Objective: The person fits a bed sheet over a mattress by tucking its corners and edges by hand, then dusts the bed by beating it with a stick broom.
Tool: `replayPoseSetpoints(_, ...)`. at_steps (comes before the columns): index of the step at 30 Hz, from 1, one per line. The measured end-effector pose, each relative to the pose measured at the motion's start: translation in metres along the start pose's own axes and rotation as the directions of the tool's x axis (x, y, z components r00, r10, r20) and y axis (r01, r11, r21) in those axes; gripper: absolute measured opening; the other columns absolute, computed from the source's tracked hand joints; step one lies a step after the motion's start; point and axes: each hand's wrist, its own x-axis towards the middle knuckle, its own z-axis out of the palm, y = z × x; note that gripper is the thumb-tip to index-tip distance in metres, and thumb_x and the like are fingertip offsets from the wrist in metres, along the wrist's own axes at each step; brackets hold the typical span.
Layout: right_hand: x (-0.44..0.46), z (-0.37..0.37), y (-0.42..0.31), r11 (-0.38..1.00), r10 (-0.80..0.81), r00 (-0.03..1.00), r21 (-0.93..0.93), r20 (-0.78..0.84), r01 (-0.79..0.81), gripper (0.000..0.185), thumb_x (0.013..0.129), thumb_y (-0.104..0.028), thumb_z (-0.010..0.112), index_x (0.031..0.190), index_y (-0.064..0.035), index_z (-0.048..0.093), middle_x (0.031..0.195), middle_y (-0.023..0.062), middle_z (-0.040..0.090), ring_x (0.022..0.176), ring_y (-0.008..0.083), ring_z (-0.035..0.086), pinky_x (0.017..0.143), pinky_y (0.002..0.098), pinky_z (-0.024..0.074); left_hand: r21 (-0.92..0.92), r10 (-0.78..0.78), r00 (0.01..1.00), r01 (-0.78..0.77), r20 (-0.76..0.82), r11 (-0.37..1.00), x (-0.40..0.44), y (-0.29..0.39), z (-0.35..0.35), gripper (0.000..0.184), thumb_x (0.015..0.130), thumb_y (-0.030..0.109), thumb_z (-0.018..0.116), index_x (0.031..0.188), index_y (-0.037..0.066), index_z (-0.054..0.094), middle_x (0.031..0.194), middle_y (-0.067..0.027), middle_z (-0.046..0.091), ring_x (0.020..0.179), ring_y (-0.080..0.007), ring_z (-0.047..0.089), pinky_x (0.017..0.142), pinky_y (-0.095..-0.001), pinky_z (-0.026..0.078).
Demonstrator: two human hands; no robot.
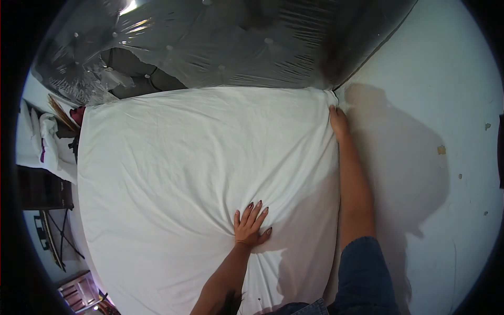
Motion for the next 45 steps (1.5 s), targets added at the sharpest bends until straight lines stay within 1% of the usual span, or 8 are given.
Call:
replayPoseSetpoints(9, -0.028, 0.029, 0.042, 0.755, 0.326, 0.942, 0.577, 0.079, -0.310, 0.079, 0.094, -0.064, 0.027, 0.145, -0.0039, 0.035, 0.148, 0.0151, 0.037, 0.135, 0.0286, 0.036, 0.111, 0.0385, 0.0264, 0.015, 0.012, 1.000, -0.011, -0.011, 1.000, 0.001, 0.002, -0.003, 0.072, 0.063, 0.037, 0.068, 0.132, 0.022, 0.052, 0.148, -0.0028, 0.039, 0.138, -0.0247, 0.033, 0.111, -0.0568, 0.014)
replayPoseSetpoints(16, -0.088, 0.036, 0.062, 0.772, 0.322, 0.942, 0.551, 0.093, -0.318, 0.080, 0.094, -0.065, 0.027, 0.145, -0.0037, 0.034, 0.147, 0.0151, 0.038, 0.136, 0.0279, 0.034, 0.111, 0.0364, 0.0261, 0.055, -0.001, 1.000, 0.000, 0.015, 0.998, 0.002, 0.006, -0.003, 0.071, 0.067, 0.041, 0.067, 0.135, 0.026, 0.051, 0.148, -0.0005, 0.040, 0.136, -0.0217, 0.036, 0.109, -0.0569, 0.019)
replayPoseSetpoints(22, -0.172, 0.064, 0.052, 0.983, -0.173, 0.851, -0.038, -0.497, 0.178, 0.057, 0.098, -0.044, 0.038, 0.130, 0.0020, 0.050, 0.128, 0.0275, 0.054, 0.117, 0.0406, 0.052, 0.099, 0.0405, 0.0407, 0.054, 0.032, 0.999, -0.030, -0.038, 0.998, 0.002, 0.004, 0.000, 0.071, 0.063, 0.036, 0.065, 0.130, 0.020, 0.054, 0.148, -0.0044, 0.040, 0.137, -0.0265, 0.034, 0.112, -0.0568, 0.014)
replayPoseSetpoints(27, -0.165, 0.065, 0.058, 0.997, -0.049, 0.837, 0.025, -0.545, 0.075, 0.045, 0.098, -0.031, 0.040, 0.087, 0.0070, 0.062, 0.081, 0.0308, 0.061, 0.081, 0.0477, 0.059, 0.073, 0.0495, 0.0465, 0.069, 0.033, 0.998, -0.030, -0.046, 0.997, 0.004, 0.007, -0.004, 0.070, 0.063, 0.035, 0.065, 0.131, 0.019, 0.054, 0.148, -0.0050, 0.041, 0.137, -0.0271, 0.033, 0.112, -0.0568, 0.013)
replayPoseSetpoints(35, -0.175, 0.064, 0.061, 0.966, 0.203, 0.836, 0.244, -0.509, -0.086, 0.052, 0.099, -0.039, 0.034, 0.097, 0.0051, 0.062, 0.095, 0.0299, 0.063, 0.092, 0.0478, 0.058, 0.083, 0.0491, 0.0455, 0.034, 0.053, 0.997, -0.051, -0.062, 0.998, 0.004, 0.012, -0.012, 0.071, 0.067, 0.031, 0.064, 0.135, 0.018, 0.050, 0.149, -0.0054, 0.038, 0.140, -0.0277, 0.030, 0.112, -0.0562, 0.012)
replayPoseSetpoints(38, -0.222, 0.055, 0.057, 0.996, 0.085, 0.957, 0.022, -0.277, -0.083, 0.052, 0.098, -0.038, 0.040, 0.120, 0.0073, 0.052, 0.114, 0.0311, 0.058, 0.109, 0.0447, 0.054, 0.096, 0.0457, 0.0416, 0.035, 0.069, 0.995, -0.067, -0.072, 0.997, 0.005, 0.013, -0.014, 0.072, 0.067, 0.031, 0.064, 0.136, 0.018, 0.048, 0.150, -0.0052, 0.037, 0.140, -0.0279, 0.029, 0.113, -0.0555, 0.011)
replayPoseSetpoints(40, -0.279, 0.090, 0.088, 0.958, -0.278, 0.819, -0.206, -0.501, 0.199, 0.058, 0.096, -0.034, 0.045, 0.132, 0.0112, 0.040, 0.131, 0.0335, 0.045, 0.120, 0.0453, 0.046, 0.103, 0.0470, 0.0357, 0.045, 0.032, 0.999, -0.031, -0.031, 0.999, 0.005, 0.016, -0.016, 0.072, 0.068, 0.031, 0.064, 0.137, 0.018, 0.047, 0.150, -0.0056, 0.036, 0.141, -0.0282, 0.028, 0.113, -0.0552, 0.010)
replayPoseSetpoints(45, -0.458, 0.112, 0.122, 0.949, -0.231, 0.903, -0.290, -0.364, 0.126, 0.071, 0.088, -0.028, 0.056, 0.138, 0.0131, 0.029, 0.139, 0.0343, 0.035, 0.126, 0.0475, 0.039, 0.106, 0.0475, 0.0324, 0.040, 0.053, 0.998, -0.052, -0.035, 0.998, 0.005, 0.015, -0.014, 0.074, 0.069, 0.031, 0.063, 0.139, 0.017, 0.044, 0.151, -0.0058, 0.034, 0.141, -0.0292, 0.026, 0.113, -0.0555, 0.009)
